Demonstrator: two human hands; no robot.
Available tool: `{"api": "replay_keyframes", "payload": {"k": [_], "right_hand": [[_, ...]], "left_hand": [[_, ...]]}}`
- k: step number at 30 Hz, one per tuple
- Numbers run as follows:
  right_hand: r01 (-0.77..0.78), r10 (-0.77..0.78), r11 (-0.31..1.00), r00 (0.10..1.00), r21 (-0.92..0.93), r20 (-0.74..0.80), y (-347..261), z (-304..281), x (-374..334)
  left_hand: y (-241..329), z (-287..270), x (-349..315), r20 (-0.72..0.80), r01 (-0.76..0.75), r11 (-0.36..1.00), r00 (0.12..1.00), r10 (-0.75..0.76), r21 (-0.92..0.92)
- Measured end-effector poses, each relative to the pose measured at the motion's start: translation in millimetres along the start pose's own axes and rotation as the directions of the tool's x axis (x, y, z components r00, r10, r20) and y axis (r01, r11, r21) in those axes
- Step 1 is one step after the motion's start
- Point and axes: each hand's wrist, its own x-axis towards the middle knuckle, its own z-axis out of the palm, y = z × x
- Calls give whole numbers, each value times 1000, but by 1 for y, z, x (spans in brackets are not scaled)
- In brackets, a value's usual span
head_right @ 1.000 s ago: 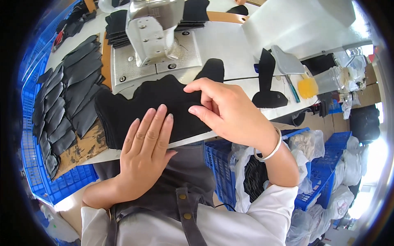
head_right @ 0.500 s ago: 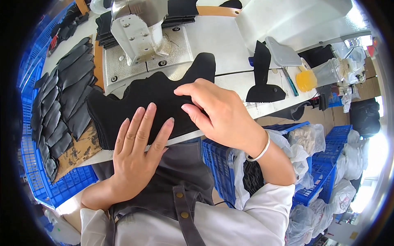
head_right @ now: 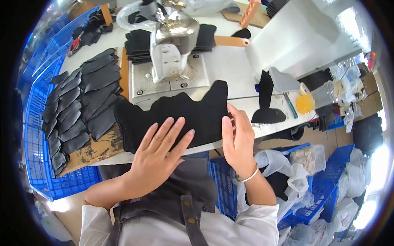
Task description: Aligning and preparing black fabric shoe upper components for assembly on an industrial machine.
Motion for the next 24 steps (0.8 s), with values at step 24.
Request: {"api": "replay_keyframes", "payload": {"k": [24], "right_hand": [[257, -278, 920, 960, 295, 33, -29, 36, -4]], "left_hand": [[-161, -97, -7, -424, 338, 837, 894, -142, 431]]}}
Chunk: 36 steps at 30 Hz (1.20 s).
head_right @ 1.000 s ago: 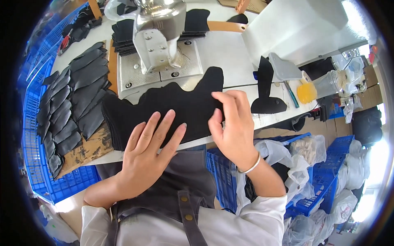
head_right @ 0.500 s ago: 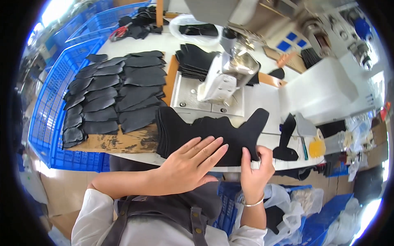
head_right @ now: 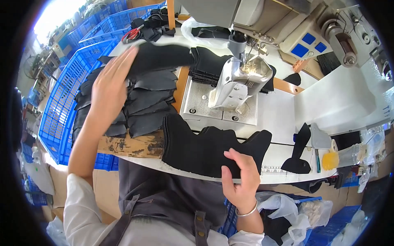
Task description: Aligning and preparing black fabric shoe upper components for assembly on an industrial machine.
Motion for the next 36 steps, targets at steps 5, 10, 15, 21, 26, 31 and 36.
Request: {"api": "replay_keyframes", "payload": {"k": [5, 10, 15, 21, 26, 31, 36], "right_hand": [[114, -115, 987, 993, -115, -2, -5, 10, 10], [52, -54, 986, 998, -156, -10, -6, 11, 4], [37, -39, 981, 999, -190, -6, -5, 8, 2], [85, -88, 980, 996, -178, -11, -6, 12, 5], [70, -73, 983, 997, -167, -11, -6, 10, 5], [69, -69, 987, 998, -142, 1, -7, 9, 5], [50, -51, 990, 999, -128, -1, -8, 11, 6]], "left_hand": [[20, 91, 92, -150, -144, 973, 982, 118, -179], [75, 147, 106, 335, -100, 762, 856, 394, -640], [19, 113, 81, 265, 21, 787, 947, 183, -617], [-155, 142, 21, 561, 660, 749, 641, -525, -53], [-173, 168, 10, 610, 616, 773, 673, -418, -149], [-170, 193, 15, 668, 603, 797, 610, -425, -44], [-176, 212, 17, 636, 615, 787, 625, -453, -44]]}}
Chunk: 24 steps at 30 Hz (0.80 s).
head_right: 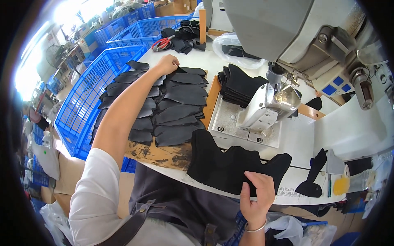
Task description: Aligning and preparing black fabric shoe upper components for assembly on an industrial machine.
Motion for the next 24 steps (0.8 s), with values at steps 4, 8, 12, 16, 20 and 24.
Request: {"api": "replay_keyframes", "payload": {"k": [4, 8, 12, 16, 20, 24], "right_hand": [[1, -1, 1000, 1000, -17, -4, 1, -1, 0], [4, -4, 1000, 1000, -10, 7, 1, -1, 0], [-114, 114, 985, 993, 125, 8, -3, -8, -2], [-208, 235, 920, 971, 332, -44, -6, -9, 1], [-48, 45, 980, 999, 193, 23, -20, -14, 29], [118, -117, 992, 992, 39, -39, -54, -1, 74]], "left_hand": [[17, 3, -4, -305, -231, 970, 921, 242, 71], [60, -28, -14, -742, -460, 881, 553, 379, 107], [104, -74, -51, -728, -601, 782, 459, 509, 168], [150, -93, -105, -641, -700, 670, 400, 655, 249], [196, -105, -162, -576, -771, 590, 377, 726, 239], [210, -111, -207, -623, -786, 568, 322, 713, 243]]}}
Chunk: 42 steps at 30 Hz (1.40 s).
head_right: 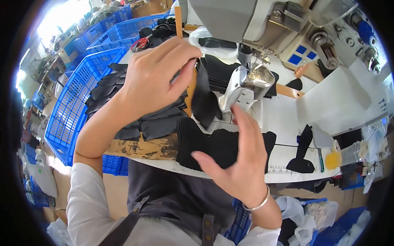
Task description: Aligning and preparing black fabric shoe upper components for assembly on an industrial machine.
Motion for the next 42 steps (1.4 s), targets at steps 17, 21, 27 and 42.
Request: {"api": "replay_keyframes", "payload": {"k": [17, 21, 27, 42], "right_hand": [[-312, 227, 646, 950, 697, 215, -12, 25, 35], [-356, 274, 704, 934, 614, 229, -2, 33, 15], [-238, 411, 741, 900, 628, -144, 16, 19, 8], [-239, 410, 729, 903, 641, -130, 35, -6, -54]], "left_hand": [[14, -59, -85, 899, 939, 9, 333, -284, -345], [25, -75, -101, 946, 961, -131, 206, -250, -243], [30, -79, -166, 923, 921, -375, -51, -380, -103], [45, -93, -188, 750, 887, -352, -9, -661, -300]]}}
